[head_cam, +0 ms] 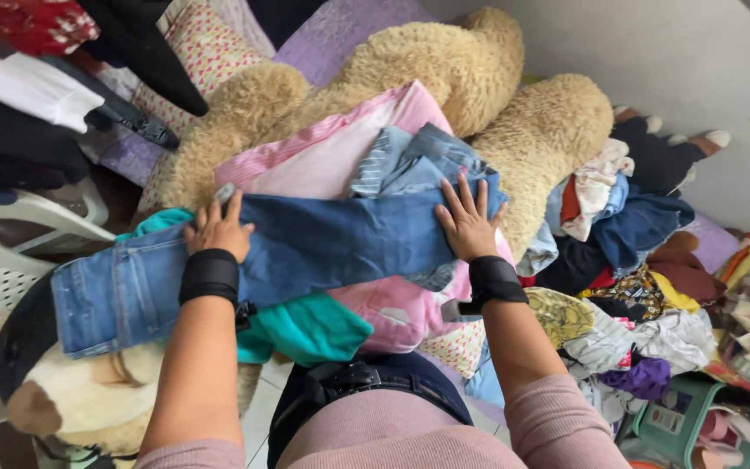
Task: The person is folding various pieces of clothing and organizing them onto storage shelves.
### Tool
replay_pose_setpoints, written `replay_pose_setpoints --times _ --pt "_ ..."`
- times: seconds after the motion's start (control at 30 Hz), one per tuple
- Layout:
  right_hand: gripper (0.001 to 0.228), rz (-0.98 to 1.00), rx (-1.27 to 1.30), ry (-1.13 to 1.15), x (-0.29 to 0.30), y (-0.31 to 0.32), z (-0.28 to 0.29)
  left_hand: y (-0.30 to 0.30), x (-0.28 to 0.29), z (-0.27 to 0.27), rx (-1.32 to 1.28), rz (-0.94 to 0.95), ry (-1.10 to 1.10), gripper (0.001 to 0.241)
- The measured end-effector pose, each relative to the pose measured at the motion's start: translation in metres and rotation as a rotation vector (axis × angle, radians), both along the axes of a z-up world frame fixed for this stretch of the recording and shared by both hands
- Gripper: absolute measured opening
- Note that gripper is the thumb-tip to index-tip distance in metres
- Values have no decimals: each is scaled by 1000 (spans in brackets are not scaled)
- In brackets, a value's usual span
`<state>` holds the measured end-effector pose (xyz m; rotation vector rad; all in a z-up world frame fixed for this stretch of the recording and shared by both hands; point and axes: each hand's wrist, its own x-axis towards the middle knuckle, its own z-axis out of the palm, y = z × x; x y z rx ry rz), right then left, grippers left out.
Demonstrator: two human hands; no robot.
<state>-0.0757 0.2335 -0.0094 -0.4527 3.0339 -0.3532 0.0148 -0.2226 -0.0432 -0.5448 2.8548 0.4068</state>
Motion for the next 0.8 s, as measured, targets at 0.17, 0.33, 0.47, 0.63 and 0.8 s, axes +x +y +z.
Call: replay_pose_setpoints --times 0.17,0.33,0.47,0.63,0.8 --pt "72 -324 -264 -7 -11 83 -51 64 -3 38 -49 28 155 78" --pt "76 -468 -528 -117 -30 153 -148 186 -5 98 68 -238 524 74" --pt "91 -736 -600 -937 -32 130 -114 266 1 88 37 -552 502 77" --pt "64 -692 -779 -942 -40 137 -132 286 -2 58 -16 -555 360 83" --pt "14 -300 -1449 -129 -52 141 -94 283 -7 69 98 -496 315 85"
